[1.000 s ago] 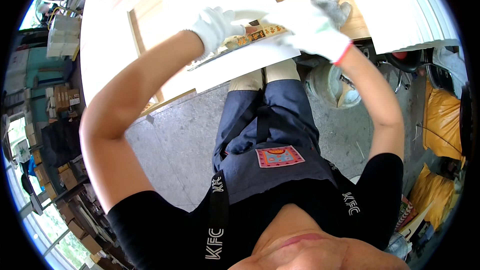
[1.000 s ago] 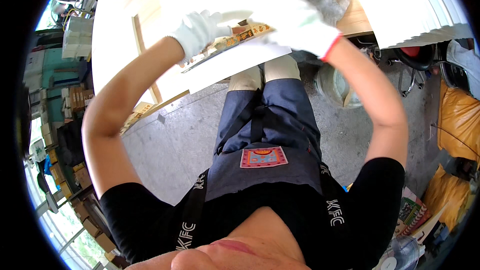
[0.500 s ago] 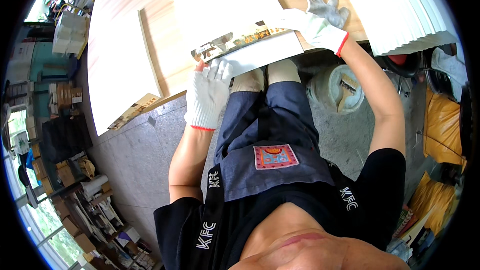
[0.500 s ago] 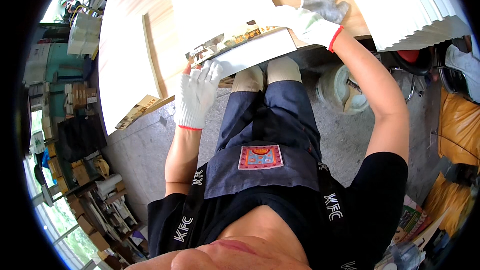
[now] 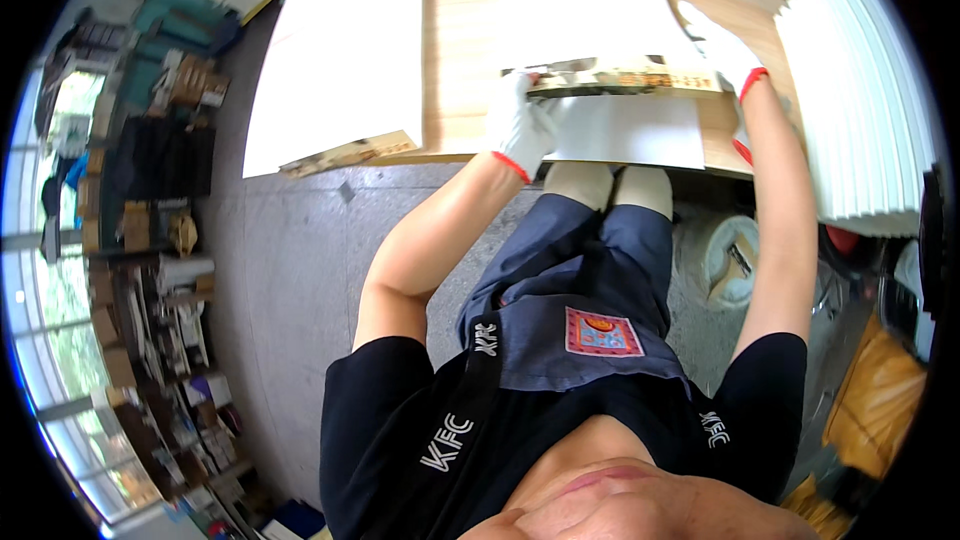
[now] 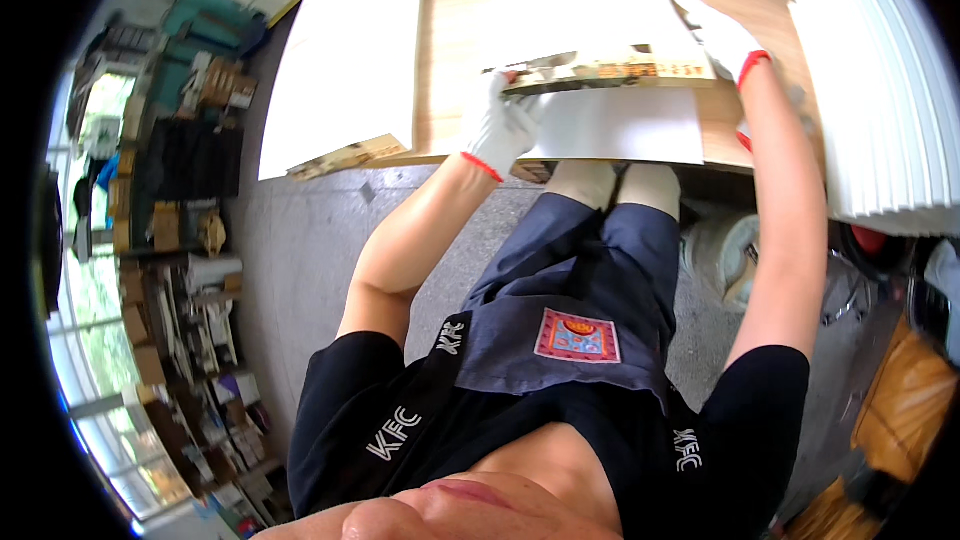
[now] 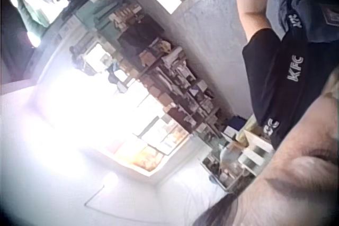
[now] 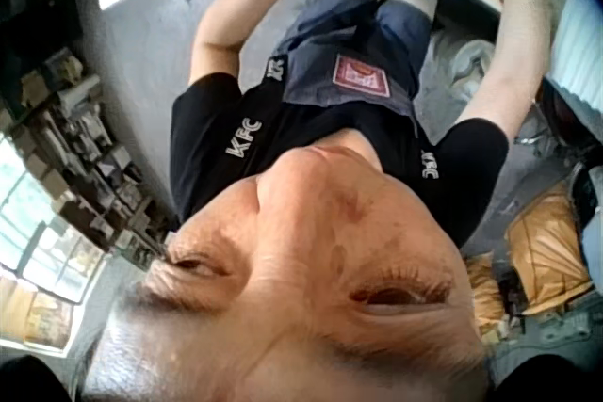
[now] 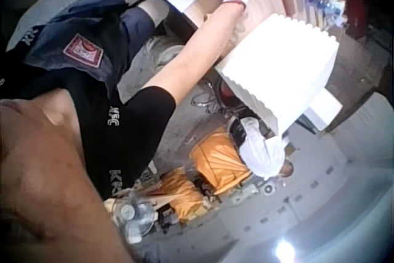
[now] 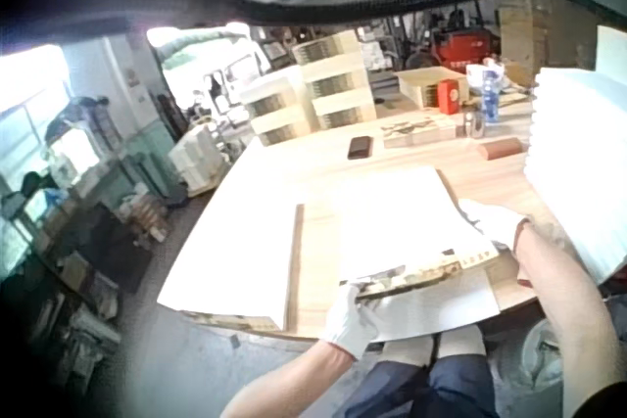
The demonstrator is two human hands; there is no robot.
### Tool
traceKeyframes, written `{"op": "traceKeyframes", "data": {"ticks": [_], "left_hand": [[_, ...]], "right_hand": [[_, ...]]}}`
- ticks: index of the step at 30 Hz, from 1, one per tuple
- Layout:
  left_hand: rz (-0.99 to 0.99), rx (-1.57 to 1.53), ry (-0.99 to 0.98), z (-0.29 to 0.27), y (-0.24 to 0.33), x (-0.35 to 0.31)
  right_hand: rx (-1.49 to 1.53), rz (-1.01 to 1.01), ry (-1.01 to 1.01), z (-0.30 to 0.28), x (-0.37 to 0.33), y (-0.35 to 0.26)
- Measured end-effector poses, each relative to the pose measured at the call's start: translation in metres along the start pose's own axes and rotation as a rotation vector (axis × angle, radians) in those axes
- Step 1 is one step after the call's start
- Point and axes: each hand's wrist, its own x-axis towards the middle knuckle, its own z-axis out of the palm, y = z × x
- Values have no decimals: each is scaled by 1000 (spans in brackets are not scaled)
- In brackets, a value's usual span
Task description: The person picks up a white board from a stack, places it on a table, applies a long adhesive strip along one edge by hand, and places the labeled board onto another stack.
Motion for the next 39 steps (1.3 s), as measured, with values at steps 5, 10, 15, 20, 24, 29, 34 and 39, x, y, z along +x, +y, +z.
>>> {"op": "traceKeyframes", "data": {"ticks": [5,10,15,20,24,29,34,39], "left_hand": [[108,65,-47,-32,26,-21],[180,86,-143,-83,66,-53],[791,765,78,-159,138,-105],[941,972,425,-212,229,-103],[697,1384,608,-236,276,-79],[746,1486,790,-271,277,-41],[809,1460,731,-281,275,-39],[861,1473,767,-270,268,-47]], "right_hand": [[593,55,-280,30,28,0],[703,-301,-108,84,20,0],[802,-459,-192,202,-2,-44],[584,-496,-87,319,30,-96],[-9,-461,92,345,51,-116],[-426,-366,58,331,63,-122],[-508,-347,17,327,66,-120],[-586,-333,2,328,57,-126]]}}
